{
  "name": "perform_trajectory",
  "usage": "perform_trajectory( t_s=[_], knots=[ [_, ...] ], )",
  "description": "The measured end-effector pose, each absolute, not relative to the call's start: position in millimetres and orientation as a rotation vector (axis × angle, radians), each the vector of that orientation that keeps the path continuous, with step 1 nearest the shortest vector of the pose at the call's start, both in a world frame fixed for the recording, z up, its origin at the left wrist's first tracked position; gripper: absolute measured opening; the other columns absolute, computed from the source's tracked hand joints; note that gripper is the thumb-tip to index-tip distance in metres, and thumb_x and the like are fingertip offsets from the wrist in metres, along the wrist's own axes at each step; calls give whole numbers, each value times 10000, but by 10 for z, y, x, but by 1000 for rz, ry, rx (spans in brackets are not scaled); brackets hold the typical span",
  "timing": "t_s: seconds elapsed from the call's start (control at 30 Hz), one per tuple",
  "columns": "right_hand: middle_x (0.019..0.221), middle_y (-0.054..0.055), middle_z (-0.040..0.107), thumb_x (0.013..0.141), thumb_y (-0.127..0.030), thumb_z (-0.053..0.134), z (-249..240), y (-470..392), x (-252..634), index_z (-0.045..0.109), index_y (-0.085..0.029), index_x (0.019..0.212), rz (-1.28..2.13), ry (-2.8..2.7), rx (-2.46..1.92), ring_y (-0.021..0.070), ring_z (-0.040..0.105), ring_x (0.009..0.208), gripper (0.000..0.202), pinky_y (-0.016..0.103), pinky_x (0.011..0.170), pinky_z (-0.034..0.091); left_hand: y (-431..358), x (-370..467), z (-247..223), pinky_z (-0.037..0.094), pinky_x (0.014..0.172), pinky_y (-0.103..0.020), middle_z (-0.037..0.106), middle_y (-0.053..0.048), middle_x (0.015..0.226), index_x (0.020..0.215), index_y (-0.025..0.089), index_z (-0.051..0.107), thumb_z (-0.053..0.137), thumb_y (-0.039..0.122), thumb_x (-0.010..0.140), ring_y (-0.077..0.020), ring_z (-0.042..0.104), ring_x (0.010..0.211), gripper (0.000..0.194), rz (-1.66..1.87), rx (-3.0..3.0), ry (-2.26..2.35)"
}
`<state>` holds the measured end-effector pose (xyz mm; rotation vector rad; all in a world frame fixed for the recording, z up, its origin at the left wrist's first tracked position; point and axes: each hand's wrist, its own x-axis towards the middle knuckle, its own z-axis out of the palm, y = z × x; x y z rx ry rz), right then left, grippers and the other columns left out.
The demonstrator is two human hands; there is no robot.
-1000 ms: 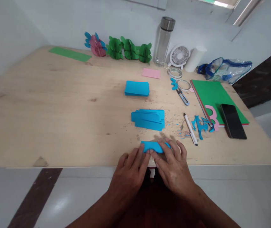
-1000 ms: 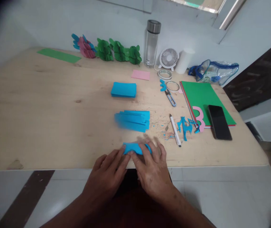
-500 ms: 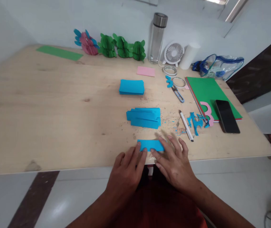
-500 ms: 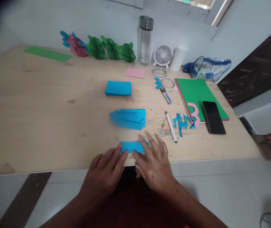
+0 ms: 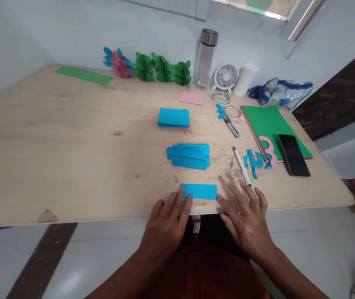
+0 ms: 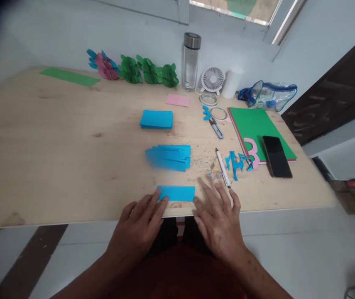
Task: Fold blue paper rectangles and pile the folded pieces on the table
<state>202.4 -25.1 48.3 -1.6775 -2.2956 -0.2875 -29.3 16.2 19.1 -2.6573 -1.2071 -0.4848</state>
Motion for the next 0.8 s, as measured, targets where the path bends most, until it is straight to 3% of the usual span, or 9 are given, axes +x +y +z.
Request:
perform_trajectory(
  t_s=[0.13, 0.27, 0.53, 0.8],
  knots=[
    [1495, 85, 358, 899, -360, 559, 539, -155, 1812, 503, -295, 1332, -254, -2292, -1667, 341, 259, 1387, 441, 579, 1071, 216, 159, -298, 179, 406, 923, -433, 506, -165, 1384, 1272, 146, 564, 471, 178, 914, -296, 543, 1174, 372, -448, -2642, -1184],
    [1521, 88, 316, 902, -366, 553, 484, -86, 1668, 544, -291, 1283, -189, -2378, -1615, 341, 236, 1398, 388, 577, 1071, 219, 154, -297, 187, 405, 918, -429, 519, -165, 1372, 1274, 143, 561, 461, 189, 920, -289, 547, 1163, 370, -435, -2636, -1193],
    [1467, 79, 409, 898, -332, 555, 371, -94, 1699, 551, -279, 1274, -204, -2362, -1564, 321, 253, 1397, 380, 564, 1079, 236, 131, -193, 254, 406, 903, -432, 463, -99, 1438, 1302, 259, 540, 496, 212, 895, -293, 521, 1186, 412, -435, -2669, -1319],
    [1456, 80, 421, 891, -335, 574, 377, -82, 1682, 558, -270, 1242, -193, -2346, -1545, 329, 266, 1393, 357, 573, 1062, 269, 250, -604, 183, 408, 864, -465, 503, -95, 1405, 1280, 245, 558, 493, 185, 880, -311, 538, 1137, 409, -397, -2553, -1217]
  ],
)
